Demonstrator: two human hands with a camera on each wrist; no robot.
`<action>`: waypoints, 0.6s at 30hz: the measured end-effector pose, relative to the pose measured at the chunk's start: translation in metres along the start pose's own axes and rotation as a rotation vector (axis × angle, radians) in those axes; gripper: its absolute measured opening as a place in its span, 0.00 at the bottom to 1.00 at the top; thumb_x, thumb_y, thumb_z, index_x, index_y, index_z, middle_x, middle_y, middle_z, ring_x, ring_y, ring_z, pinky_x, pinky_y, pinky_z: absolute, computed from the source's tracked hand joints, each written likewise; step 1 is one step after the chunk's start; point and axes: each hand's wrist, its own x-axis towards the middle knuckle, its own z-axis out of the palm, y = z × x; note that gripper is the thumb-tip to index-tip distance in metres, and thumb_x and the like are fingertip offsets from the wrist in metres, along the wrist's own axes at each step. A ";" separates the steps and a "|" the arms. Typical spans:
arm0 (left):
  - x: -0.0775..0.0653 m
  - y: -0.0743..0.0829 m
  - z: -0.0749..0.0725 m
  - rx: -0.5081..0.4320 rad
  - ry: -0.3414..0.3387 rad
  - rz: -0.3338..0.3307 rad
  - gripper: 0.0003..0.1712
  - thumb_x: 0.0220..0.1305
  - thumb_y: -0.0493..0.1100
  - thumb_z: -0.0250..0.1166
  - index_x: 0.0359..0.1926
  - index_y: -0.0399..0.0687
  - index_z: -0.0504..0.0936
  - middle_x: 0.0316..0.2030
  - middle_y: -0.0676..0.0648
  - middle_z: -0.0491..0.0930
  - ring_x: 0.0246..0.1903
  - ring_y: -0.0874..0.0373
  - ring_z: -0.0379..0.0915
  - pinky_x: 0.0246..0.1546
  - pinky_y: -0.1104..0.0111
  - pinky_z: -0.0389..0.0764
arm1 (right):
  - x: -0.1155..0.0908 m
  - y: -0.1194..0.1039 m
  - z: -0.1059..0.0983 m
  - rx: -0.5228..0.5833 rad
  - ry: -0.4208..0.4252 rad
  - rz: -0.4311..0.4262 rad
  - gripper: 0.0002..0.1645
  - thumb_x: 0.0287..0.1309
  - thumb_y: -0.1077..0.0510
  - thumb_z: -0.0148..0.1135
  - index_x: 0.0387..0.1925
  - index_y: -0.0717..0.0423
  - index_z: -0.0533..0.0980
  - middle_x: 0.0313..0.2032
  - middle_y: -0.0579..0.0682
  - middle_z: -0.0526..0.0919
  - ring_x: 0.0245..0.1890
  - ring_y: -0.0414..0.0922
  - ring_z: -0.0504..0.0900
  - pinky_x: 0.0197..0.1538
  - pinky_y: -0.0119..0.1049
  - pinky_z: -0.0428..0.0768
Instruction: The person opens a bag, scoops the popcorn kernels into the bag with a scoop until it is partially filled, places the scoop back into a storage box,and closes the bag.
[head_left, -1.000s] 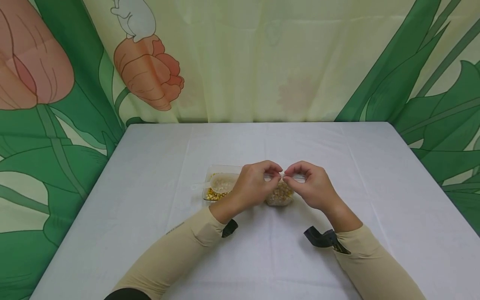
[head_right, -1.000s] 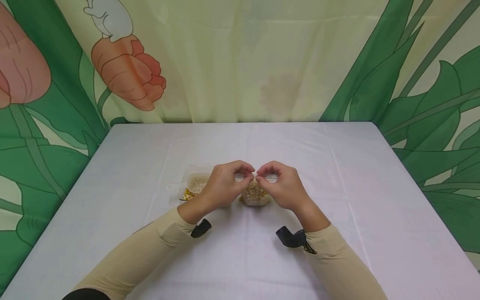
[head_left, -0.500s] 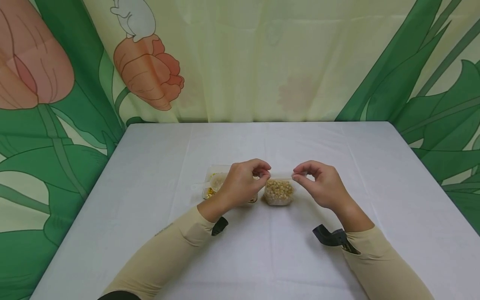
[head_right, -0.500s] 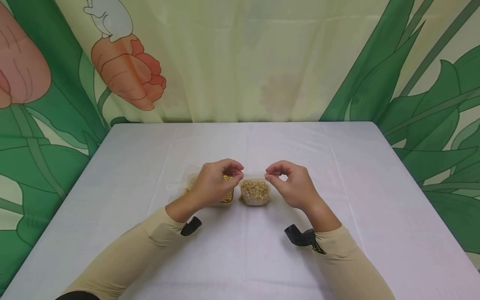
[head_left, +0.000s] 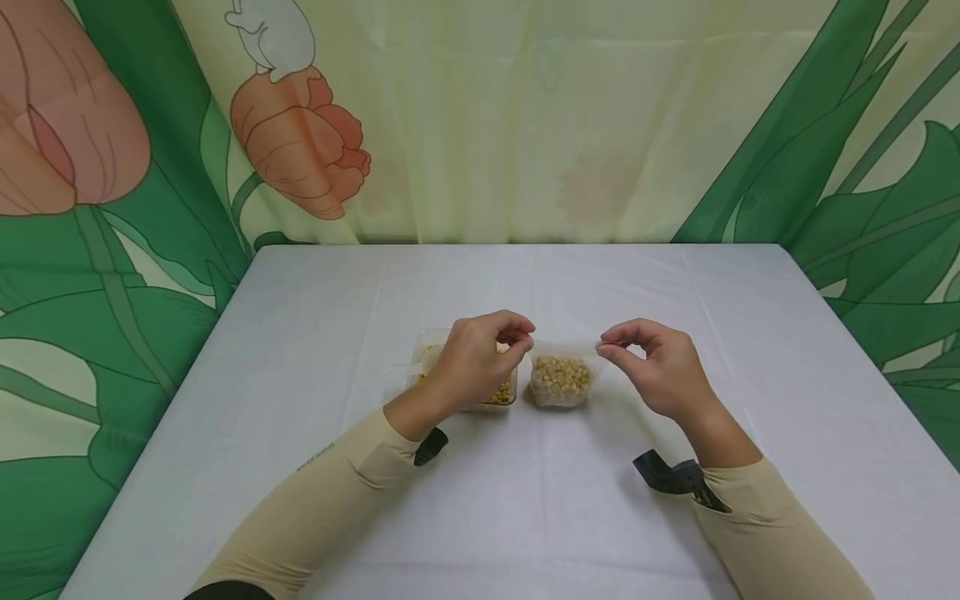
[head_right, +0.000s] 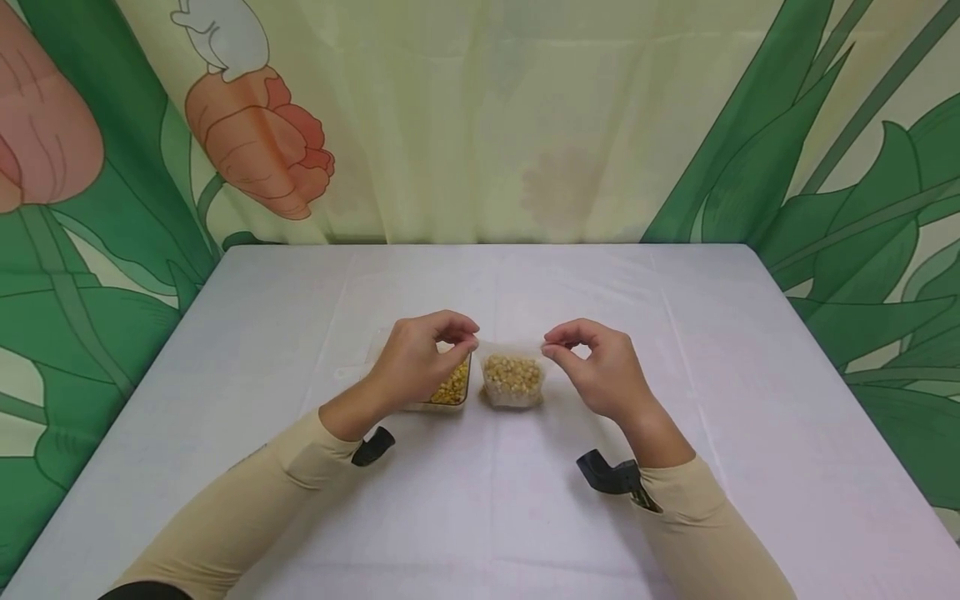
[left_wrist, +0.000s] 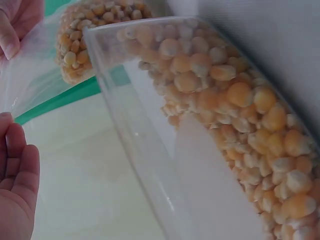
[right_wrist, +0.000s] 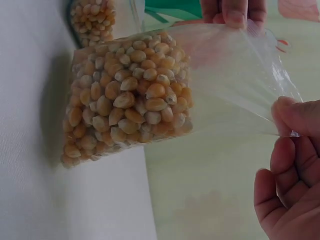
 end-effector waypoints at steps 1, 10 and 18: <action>0.000 0.001 -0.001 0.001 0.005 0.006 0.05 0.62 0.31 0.68 0.40 0.38 0.85 0.30 0.48 0.86 0.33 0.57 0.84 0.31 0.73 0.77 | 0.000 -0.001 0.000 0.008 0.009 -0.008 0.06 0.53 0.74 0.70 0.34 0.66 0.83 0.30 0.54 0.87 0.37 0.29 0.79 0.47 0.22 0.74; 0.001 0.003 -0.003 -0.002 -0.052 -0.064 0.06 0.63 0.30 0.67 0.41 0.38 0.85 0.32 0.48 0.86 0.34 0.57 0.84 0.34 0.71 0.80 | -0.002 0.003 0.003 0.027 -0.029 0.037 0.06 0.56 0.70 0.70 0.37 0.66 0.82 0.31 0.55 0.86 0.35 0.31 0.80 0.43 0.25 0.75; 0.000 0.003 -0.003 -0.034 -0.118 -0.141 0.14 0.63 0.29 0.64 0.49 0.36 0.82 0.37 0.47 0.85 0.40 0.53 0.82 0.45 0.68 0.80 | -0.003 0.010 0.006 0.072 -0.093 0.059 0.11 0.57 0.69 0.70 0.43 0.66 0.82 0.36 0.55 0.86 0.36 0.36 0.80 0.38 0.27 0.77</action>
